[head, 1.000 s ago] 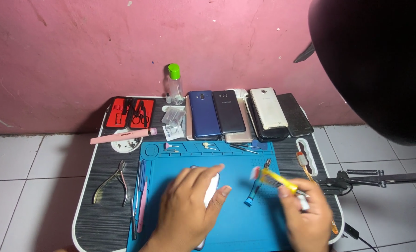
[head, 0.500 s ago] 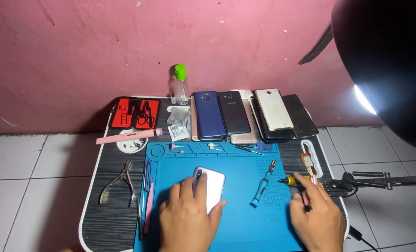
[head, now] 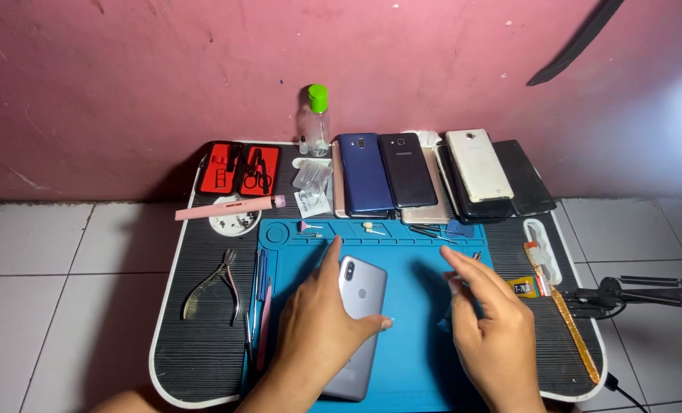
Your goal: The person handles a silver smartphone, applying adhesive to a SIM card tray and inserting it into the device. They then use a small blue plastic tool to pry and separate the phone's back cover from the frame.
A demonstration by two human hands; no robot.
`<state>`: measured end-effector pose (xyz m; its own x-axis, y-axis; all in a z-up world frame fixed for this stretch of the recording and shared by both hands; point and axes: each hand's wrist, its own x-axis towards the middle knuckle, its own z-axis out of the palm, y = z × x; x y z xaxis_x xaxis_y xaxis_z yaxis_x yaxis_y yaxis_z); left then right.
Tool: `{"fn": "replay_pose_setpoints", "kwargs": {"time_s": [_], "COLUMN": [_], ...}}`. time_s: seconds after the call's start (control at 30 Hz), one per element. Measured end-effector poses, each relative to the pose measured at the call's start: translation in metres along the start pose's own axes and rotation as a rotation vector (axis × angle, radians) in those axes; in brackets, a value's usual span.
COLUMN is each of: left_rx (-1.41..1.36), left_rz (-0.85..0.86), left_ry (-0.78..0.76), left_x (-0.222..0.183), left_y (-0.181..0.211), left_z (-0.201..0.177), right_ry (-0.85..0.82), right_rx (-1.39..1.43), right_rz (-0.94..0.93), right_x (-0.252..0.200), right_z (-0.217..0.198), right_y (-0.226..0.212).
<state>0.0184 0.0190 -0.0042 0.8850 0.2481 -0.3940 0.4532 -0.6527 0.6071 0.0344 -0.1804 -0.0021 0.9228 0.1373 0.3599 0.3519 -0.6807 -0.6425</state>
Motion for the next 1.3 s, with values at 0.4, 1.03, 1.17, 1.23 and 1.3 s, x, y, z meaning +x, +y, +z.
{"fn": "replay_pose_setpoints", "kwargs": {"time_s": [0.4, 1.03, 1.17, 1.23, 1.3], "left_rx": [-1.368, -1.372, -1.369, -1.381, -1.393], "left_rz": [-0.112, 0.001, -0.025, -0.033, -0.038], "left_ry": [-0.311, -0.401, -0.382, -0.385, -0.391], "left_x": [0.018, 0.018, 0.018, 0.018, 0.018], "left_y": [-0.026, -0.016, -0.013, -0.014, -0.014], "left_z": [0.012, 0.010, 0.009, 0.009, 0.009], "right_ry": [0.162, 0.236, 0.222, 0.223, 0.226], "right_rx": [1.332, 1.089, 1.055, 1.045, 1.035], "right_rz": [0.415, 0.293, 0.279, 0.295, 0.308], "right_x": [-0.026, -0.028, -0.027, -0.028, -0.028], "right_z": [0.064, 0.080, 0.079, 0.079, 0.079], "right_y": [0.026, 0.012, 0.012, 0.013, 0.013]}}
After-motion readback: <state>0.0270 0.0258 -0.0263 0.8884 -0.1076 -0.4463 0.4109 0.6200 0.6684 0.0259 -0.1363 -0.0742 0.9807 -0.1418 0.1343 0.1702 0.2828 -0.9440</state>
